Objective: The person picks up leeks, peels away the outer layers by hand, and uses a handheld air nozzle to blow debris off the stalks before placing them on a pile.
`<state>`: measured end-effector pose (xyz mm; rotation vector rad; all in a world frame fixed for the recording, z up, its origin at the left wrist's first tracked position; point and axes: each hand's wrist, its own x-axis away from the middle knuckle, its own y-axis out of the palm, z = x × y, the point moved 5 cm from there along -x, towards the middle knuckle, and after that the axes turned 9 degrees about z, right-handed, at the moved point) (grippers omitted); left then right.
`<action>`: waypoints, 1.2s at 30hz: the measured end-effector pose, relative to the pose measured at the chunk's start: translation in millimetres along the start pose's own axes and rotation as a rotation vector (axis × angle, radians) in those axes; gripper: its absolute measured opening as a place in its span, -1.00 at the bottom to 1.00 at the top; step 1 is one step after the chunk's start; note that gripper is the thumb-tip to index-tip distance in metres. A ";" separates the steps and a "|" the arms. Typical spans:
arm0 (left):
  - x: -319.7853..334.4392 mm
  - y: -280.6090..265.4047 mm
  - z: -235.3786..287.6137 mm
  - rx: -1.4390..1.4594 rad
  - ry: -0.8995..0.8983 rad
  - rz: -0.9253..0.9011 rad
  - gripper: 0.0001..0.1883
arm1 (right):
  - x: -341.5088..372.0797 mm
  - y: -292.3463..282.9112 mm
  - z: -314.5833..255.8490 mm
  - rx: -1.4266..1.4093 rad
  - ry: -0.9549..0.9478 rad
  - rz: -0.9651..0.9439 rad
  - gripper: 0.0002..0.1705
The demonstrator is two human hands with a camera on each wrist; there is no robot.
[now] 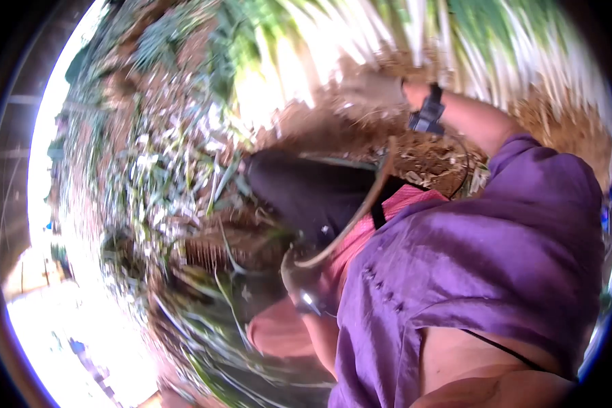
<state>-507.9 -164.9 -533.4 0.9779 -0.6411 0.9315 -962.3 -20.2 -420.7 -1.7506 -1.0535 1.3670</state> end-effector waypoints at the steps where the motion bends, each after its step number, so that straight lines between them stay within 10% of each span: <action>1: 9.9 5.5 8.9 0.050 0.065 -0.001 -0.67 | -42.8 -20.0 -12.5 -0.182 0.061 -0.048 -0.73; 2: 16.4 9.0 18.6 0.081 0.146 -0.008 -0.67 | -73.4 -42.4 -44.6 -0.508 0.383 0.007 -0.59; 8: 111.0 64.2 73.3 -0.099 0.763 0.176 -0.51 | -200.9 70.4 -190.7 -0.765 0.122 -0.625 -0.39; 13: 152.0 71.2 81.8 -0.183 0.965 0.160 -0.34 | -213.7 204.7 -296.4 -1.409 0.153 -0.546 -0.48; 16: 140.6 49.8 72.5 -0.283 1.034 0.190 -0.31 | -233.7 214.2 -342.8 -0.821 -0.268 -0.365 -0.41; 19: 168.8 47.6 81.9 -0.802 1.203 0.322 -0.43 | -228.1 237.2 -359.8 -1.175 -0.078 -0.329 -0.75; 21: 163.9 11.9 85.8 -0.505 0.813 0.336 -0.53 | -213.5 215.8 -370.3 -1.136 -0.060 -0.515 -0.78; 24: 155.4 -49.1 112.9 -0.512 0.980 0.420 -0.54 | -156.7 153.3 -378.0 -1.142 0.101 -0.903 -0.51; 26: 115.2 -111.3 109.1 -0.529 1.068 0.256 -0.55 | -126.8 133.2 -378.8 -1.054 -0.115 -0.861 -0.34; 29: 78.2 -125.5 127.0 0.163 0.557 0.223 -0.67 | -109.3 109.9 -390.1 -1.284 -0.115 -0.884 -0.37; 32: 57.8 -114.2 130.6 0.029 0.539 0.237 -0.75 | -123.7 112.6 -389.4 -1.246 -0.199 -0.958 -0.38; 36: 75.9 -70.4 148.8 -0.076 0.681 0.179 -0.71 | -193.7 144.1 -359.1 -1.006 -0.194 -0.199 -0.29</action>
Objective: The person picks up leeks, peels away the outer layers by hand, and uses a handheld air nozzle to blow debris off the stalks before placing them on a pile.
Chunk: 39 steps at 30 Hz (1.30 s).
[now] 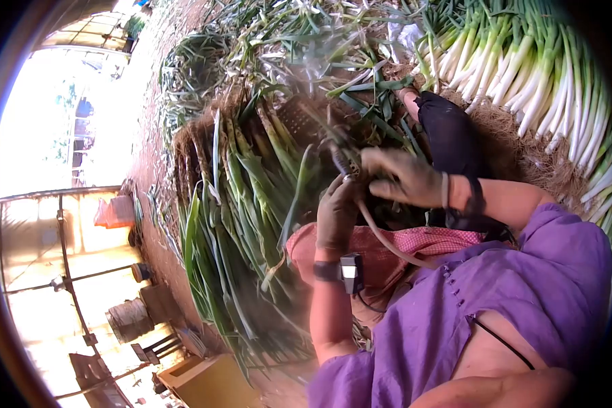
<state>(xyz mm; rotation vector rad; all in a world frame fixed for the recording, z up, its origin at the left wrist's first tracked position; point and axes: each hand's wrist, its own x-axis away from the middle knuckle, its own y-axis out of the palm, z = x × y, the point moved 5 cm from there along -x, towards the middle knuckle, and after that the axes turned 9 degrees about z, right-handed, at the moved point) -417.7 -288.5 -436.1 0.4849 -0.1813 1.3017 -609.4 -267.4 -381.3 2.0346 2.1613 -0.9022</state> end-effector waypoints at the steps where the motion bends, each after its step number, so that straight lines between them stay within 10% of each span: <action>1: 8.2 21.4 17.2 -0.064 0.058 0.031 -0.69 | -15.3 -4.3 17.9 0.121 0.019 0.106 -0.22; 8: 18.9 15.5 31.3 -0.107 -0.022 0.286 -0.64 | -73.4 45.3 161.9 -0.205 0.756 0.060 -0.38; 13: 17.6 -13.6 27.4 -0.090 0.087 0.403 -0.69 | -67.5 78.7 97.7 -0.161 0.318 -0.180 -0.22; 16: 11.9 -8.7 16.8 -0.013 0.004 0.399 -0.72 | -67.4 108.5 100.5 -0.323 0.438 -0.461 -0.13; 26: 26.3 -8.5 11.8 -0.047 0.192 0.282 -0.71 | -104.6 60.3 125.9 -0.423 0.429 -0.336 -0.27; 27: 29.6 -4.3 16.3 -0.028 0.192 0.285 -0.70 | -109.1 58.4 131.9 -0.308 0.215 -0.353 -0.22; 30: 42.3 10.9 39.3 -0.068 0.241 0.317 -0.70 | -100.7 74.4 84.3 -0.324 -0.105 -0.416 -0.50; 31: 46.3 14.2 47.1 -0.115 0.272 0.340 -0.70 | -79.1 87.6 86.9 -0.361 0.118 -0.706 -0.60; 34: 56.3 4.2 63.6 -0.220 0.332 0.476 -0.78 | -59.7 97.7 100.6 0.337 0.228 -0.805 -0.65; 36: 60.0 -11.5 66.5 -0.090 0.286 0.591 -0.90 | -85.2 54.2 125.7 0.793 0.457 -0.338 -0.21; 39: 42.5 -12.9 55.0 -0.177 0.277 0.557 -0.86 | -97.5 41.1 83.6 0.224 0.201 -0.120 0.10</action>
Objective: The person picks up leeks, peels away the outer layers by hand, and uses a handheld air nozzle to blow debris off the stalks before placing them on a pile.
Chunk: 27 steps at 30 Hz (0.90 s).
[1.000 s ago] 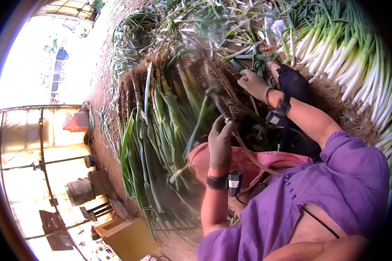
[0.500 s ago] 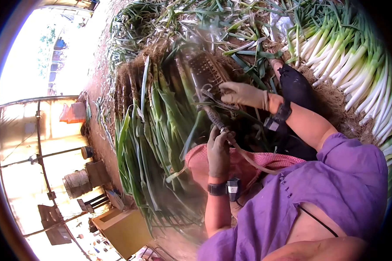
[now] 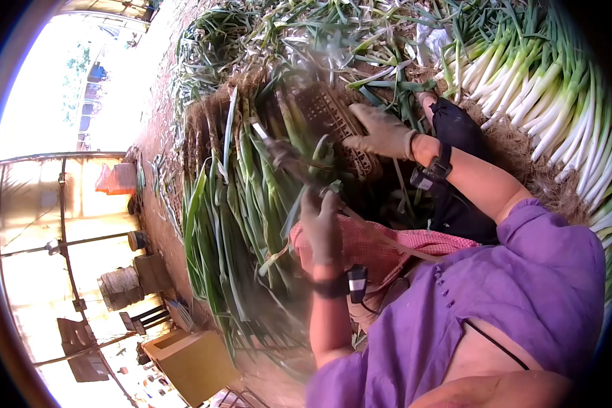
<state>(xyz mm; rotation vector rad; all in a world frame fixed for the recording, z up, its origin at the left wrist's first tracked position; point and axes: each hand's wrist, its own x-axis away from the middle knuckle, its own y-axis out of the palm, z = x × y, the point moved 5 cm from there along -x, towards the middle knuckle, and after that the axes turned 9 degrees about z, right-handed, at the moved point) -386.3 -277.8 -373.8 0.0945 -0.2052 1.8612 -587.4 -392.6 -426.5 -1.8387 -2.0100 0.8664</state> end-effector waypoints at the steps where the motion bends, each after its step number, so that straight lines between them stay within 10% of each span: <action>1: -5.8 7.1 -11.4 -0.018 0.008 -0.042 -0.85 | 5.2 6.2 -25.1 -0.153 -0.039 -0.061 0.18; 5: -11.1 28.9 -53.2 -0.037 -0.077 -0.205 -0.70 | 25.9 43.1 -46.5 -0.386 0.111 -0.277 -0.28; 8: -11.4 13.5 -22.5 -0.066 -0.310 -0.353 -0.66 | 43.3 100.3 25.3 -0.970 0.605 -0.539 -0.47; 10: -42.8 -13.6 4.1 -0.416 0.259 -0.155 -0.64 | 62.0 103.3 44.1 -1.030 0.831 -0.512 -0.69; 11: -65.0 -29.7 9.5 -0.439 0.157 -0.021 -0.68 | 69.9 106.2 52.6 -0.962 0.911 -0.458 -0.73; 13: -113.7 -56.0 19.4 -1.009 0.518 0.201 -0.44 | 74.8 105.2 49.6 -0.747 0.905 -0.380 -0.68; 15: -139.2 -59.3 4.5 -1.418 0.337 0.301 -0.34 | 74.4 135.0 74.8 -0.308 0.564 -0.412 -0.19; 17: -153.3 -53.5 -13.5 -1.757 0.222 0.319 -0.37 | 79.7 127.8 63.8 -0.012 0.483 -0.451 -0.18; 22: -157.5 -45.6 -32.2 -1.547 0.194 0.274 -0.49 | 83.8 114.3 66.1 0.202 0.507 -0.506 -0.20; 27: -98.7 -75.3 -6.2 -1.346 0.084 0.096 -0.40 | 101.1 118.5 55.0 0.718 0.060 -0.394 -0.28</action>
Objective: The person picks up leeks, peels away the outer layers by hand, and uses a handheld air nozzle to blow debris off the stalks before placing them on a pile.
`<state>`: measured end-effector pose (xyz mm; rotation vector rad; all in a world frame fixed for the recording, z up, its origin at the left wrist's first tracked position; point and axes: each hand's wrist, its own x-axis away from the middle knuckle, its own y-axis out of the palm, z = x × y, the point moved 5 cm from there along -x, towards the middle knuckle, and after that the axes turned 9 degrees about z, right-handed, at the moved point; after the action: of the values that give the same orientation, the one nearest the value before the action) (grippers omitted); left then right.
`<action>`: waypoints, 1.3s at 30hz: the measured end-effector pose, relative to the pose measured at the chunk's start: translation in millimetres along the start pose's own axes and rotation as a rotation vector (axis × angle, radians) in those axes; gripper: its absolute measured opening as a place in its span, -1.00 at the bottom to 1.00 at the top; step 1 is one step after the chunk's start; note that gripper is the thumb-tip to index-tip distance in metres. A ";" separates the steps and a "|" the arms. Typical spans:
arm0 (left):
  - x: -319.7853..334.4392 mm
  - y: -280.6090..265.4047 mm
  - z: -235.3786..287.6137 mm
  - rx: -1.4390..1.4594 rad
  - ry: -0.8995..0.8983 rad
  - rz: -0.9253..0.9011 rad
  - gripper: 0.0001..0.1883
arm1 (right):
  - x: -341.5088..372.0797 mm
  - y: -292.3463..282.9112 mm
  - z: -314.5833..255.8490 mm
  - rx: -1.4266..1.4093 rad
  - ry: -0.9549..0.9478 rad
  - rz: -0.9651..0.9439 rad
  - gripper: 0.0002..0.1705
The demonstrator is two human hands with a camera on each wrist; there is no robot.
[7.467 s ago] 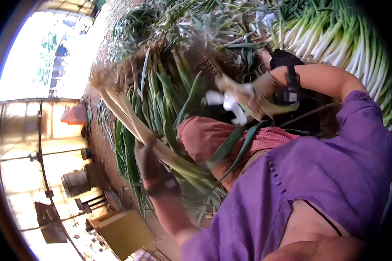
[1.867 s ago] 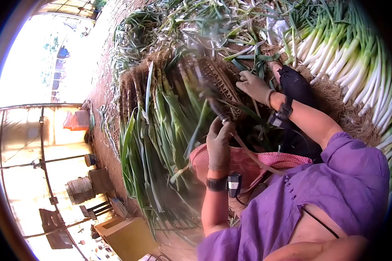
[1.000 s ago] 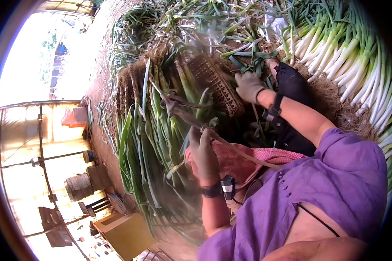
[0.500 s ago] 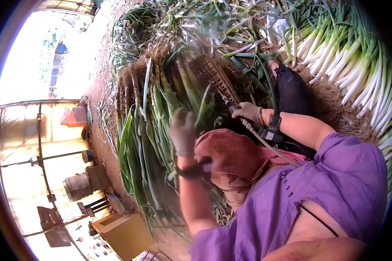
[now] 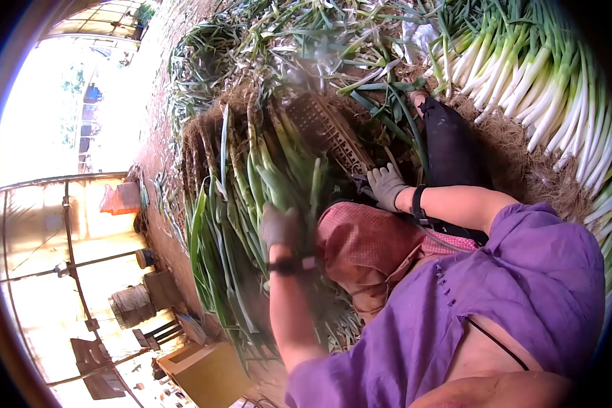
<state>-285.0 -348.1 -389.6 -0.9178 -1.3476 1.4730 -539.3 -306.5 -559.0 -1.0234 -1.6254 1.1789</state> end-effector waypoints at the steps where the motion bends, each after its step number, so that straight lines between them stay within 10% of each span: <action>1: 13.8 -8.9 -14.2 0.097 0.019 0.010 -0.36 | 2.0 19.5 -3.8 0.182 -0.048 0.157 -0.28; 3: 36.6 -18.1 -30.6 0.235 0.030 0.005 -0.29 | 2.9 39.7 -13.6 0.377 -0.054 0.336 -0.34; 6: 54.9 -18.4 -39.6 0.343 0.023 -0.024 -0.23 | -11.9 51.8 -4.0 -0.043 0.241 0.031 -0.30; 10: 45.3 -10.2 -19.9 0.466 0.070 -0.014 -0.28 | -0.8 -1.7 -4.1 -0.335 0.167 -0.061 -0.33; 15: 48.6 -36.9 25.7 0.506 0.118 -0.138 -0.31 | 31.4 -87.1 -9.7 -1.451 0.173 -0.364 -0.66; 18: 58.2 -28.0 38.2 0.429 0.104 -0.153 -0.34 | 66.0 -127.1 -31.0 -1.278 -0.172 -0.167 -0.69; 27: 44.5 8.7 22.7 0.189 0.280 -0.077 -0.54 | 52.8 -124.5 -41.5 -1.272 -0.010 -0.311 -0.66; 33: 6.7 42.1 -0.2 0.463 0.066 -0.378 -0.44 | 47.3 -126.4 -43.4 -1.160 0.011 -0.352 -0.66; 39: 27.0 -72.8 10.9 0.790 -0.036 -0.241 -0.71 | 14.2 -133.3 -29.0 -1.154 -0.112 0.153 -0.63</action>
<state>-293.6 -326.6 -314.6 -0.2105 -0.7416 1.6319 -533.0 -314.5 -422.2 -1.8027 -2.3931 0.2769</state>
